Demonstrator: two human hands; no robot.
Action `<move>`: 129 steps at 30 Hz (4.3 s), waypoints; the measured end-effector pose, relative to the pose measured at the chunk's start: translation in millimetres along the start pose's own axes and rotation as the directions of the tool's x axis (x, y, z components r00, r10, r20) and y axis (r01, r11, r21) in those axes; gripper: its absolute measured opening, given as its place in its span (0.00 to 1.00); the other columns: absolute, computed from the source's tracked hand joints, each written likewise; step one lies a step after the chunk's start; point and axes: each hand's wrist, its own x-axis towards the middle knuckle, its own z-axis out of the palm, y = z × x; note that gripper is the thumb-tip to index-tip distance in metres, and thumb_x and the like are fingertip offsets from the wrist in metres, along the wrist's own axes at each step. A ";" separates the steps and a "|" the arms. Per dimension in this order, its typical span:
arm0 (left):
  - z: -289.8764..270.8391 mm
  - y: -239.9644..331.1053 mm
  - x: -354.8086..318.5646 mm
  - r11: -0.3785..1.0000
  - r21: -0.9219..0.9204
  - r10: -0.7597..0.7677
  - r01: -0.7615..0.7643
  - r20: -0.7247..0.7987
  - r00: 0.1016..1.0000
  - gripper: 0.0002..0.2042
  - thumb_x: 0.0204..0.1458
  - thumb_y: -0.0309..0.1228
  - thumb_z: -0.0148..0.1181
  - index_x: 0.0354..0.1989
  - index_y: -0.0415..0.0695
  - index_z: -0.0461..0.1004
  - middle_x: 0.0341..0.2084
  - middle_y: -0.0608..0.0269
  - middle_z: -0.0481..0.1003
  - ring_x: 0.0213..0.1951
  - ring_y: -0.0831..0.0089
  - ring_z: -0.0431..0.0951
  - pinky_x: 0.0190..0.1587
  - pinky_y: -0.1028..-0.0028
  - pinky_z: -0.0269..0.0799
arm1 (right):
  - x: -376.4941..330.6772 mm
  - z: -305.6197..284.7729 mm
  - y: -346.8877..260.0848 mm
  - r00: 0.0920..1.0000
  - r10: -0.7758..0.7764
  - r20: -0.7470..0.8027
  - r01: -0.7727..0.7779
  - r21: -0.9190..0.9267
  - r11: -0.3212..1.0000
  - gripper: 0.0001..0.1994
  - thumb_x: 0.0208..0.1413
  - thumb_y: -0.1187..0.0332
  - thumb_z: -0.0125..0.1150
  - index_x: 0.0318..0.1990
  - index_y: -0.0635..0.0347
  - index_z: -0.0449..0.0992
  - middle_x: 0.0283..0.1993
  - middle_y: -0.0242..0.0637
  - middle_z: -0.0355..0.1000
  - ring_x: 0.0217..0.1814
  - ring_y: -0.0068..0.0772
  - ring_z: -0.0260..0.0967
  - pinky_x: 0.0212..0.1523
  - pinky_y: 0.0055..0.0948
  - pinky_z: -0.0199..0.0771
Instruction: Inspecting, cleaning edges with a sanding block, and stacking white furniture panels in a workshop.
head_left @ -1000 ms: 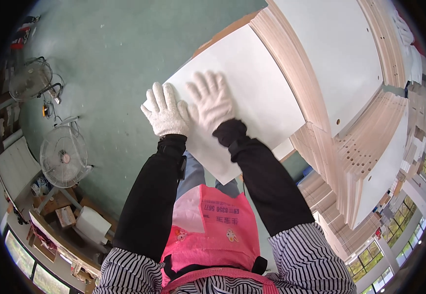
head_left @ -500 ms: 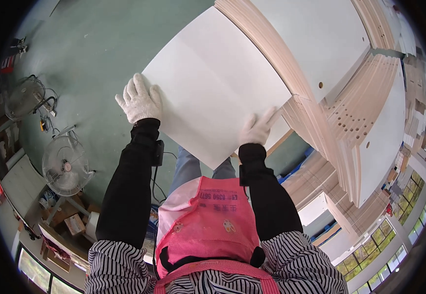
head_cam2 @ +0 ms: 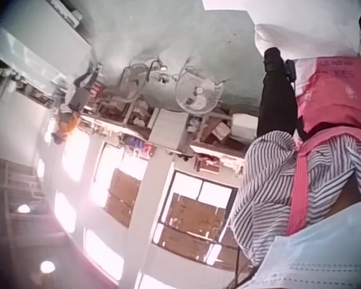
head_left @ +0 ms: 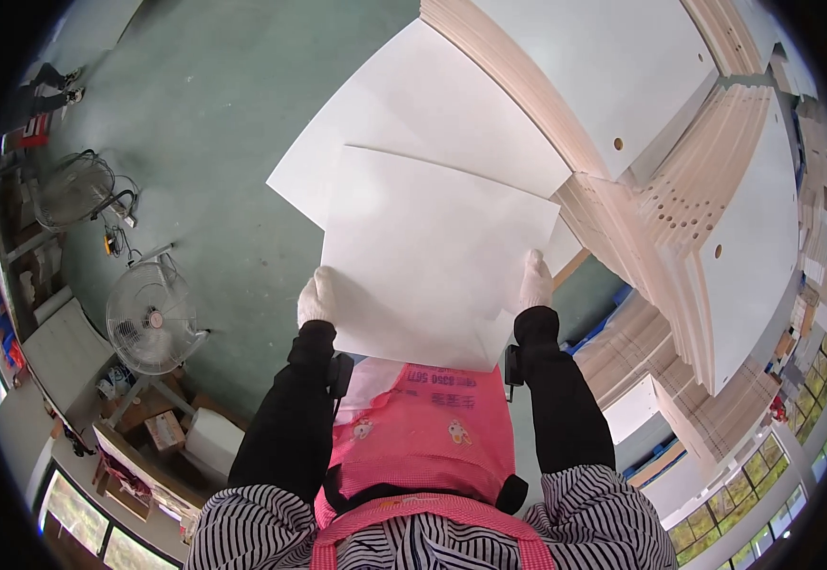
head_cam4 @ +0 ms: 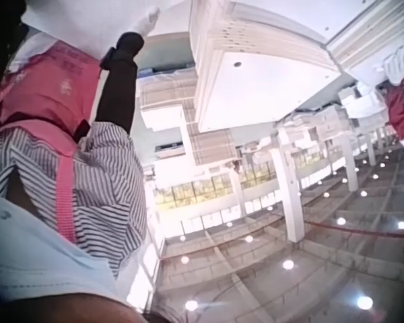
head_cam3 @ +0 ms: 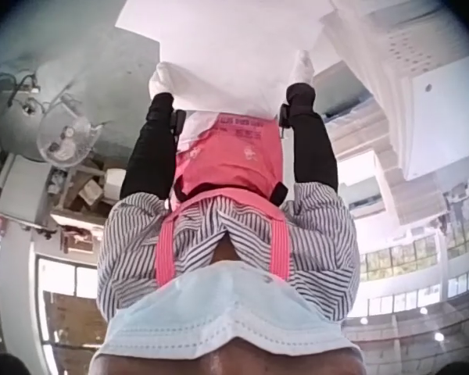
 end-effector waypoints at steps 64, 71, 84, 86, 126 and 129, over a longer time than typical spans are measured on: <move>-168.5 167.7 -219.6 0.488 -0.740 0.702 -0.462 0.019 0.712 0.25 0.45 0.23 0.69 0.55 0.39 0.72 0.48 0.63 0.78 0.45 0.67 0.80 0.45 0.66 0.77 | -304.4 -18.8 -294.0 -0.406 -0.729 0.552 0.912 0.297 -0.282 0.35 0.66 0.47 0.47 0.73 0.61 0.57 0.77 0.56 0.50 0.81 0.61 0.40 0.79 0.58 0.29; -185.2 154.7 -211.2 0.454 0.003 0.889 -0.891 0.068 0.454 0.21 0.37 0.18 0.64 0.45 0.40 0.78 0.39 0.63 0.80 0.38 0.73 0.79 0.41 0.72 0.76 | -159.5 3.2 -369.5 -0.008 -0.980 0.198 0.958 -0.279 -0.064 0.32 0.65 0.52 0.49 0.70 0.64 0.59 0.73 0.61 0.55 0.77 0.62 0.48 0.77 0.53 0.41; -165.2 204.7 -211.7 0.491 -0.675 0.825 -0.550 0.157 0.543 0.26 0.44 0.20 0.69 0.56 0.38 0.72 0.44 0.64 0.78 0.44 0.71 0.78 0.47 0.69 0.76 | -296.1 -3.2 -382.6 -0.536 -0.696 0.477 0.840 0.220 -0.496 0.37 0.65 0.45 0.45 0.75 0.57 0.54 0.80 0.49 0.44 0.84 0.54 0.31 0.79 0.58 0.22; -166.9 203.3 -213.5 0.536 -0.756 0.765 -0.377 0.245 0.596 0.26 0.45 0.19 0.69 0.56 0.39 0.73 0.45 0.64 0.78 0.45 0.71 0.78 0.48 0.68 0.76 | -278.0 9.1 -407.0 -0.553 -0.740 0.383 0.831 0.192 -0.522 0.37 0.65 0.45 0.46 0.75 0.60 0.53 0.80 0.51 0.44 0.83 0.55 0.33 0.80 0.56 0.24; -148.1 410.2 -137.4 0.346 -0.553 0.932 -0.758 0.297 0.209 0.23 0.53 0.31 0.60 0.56 0.30 0.70 0.48 0.46 0.78 0.44 0.57 0.83 0.44 0.66 0.81 | -60.3 -249.0 -315.5 0.843 -0.459 0.280 0.104 0.752 0.651 0.23 0.63 0.60 0.62 0.57 0.70 0.72 0.47 0.36 0.76 0.44 0.26 0.73 0.46 0.30 0.75; -175.2 435.5 -96.5 0.488 -0.753 0.860 -0.442 0.503 0.093 0.22 0.55 0.30 0.57 0.56 0.29 0.70 0.49 0.44 0.77 0.44 0.57 0.83 0.43 0.65 0.82 | -40.5 -253.8 -311.6 0.837 -0.442 0.324 0.165 0.621 0.766 0.21 0.63 0.62 0.62 0.57 0.68 0.73 0.47 0.36 0.76 0.45 0.26 0.72 0.45 0.30 0.74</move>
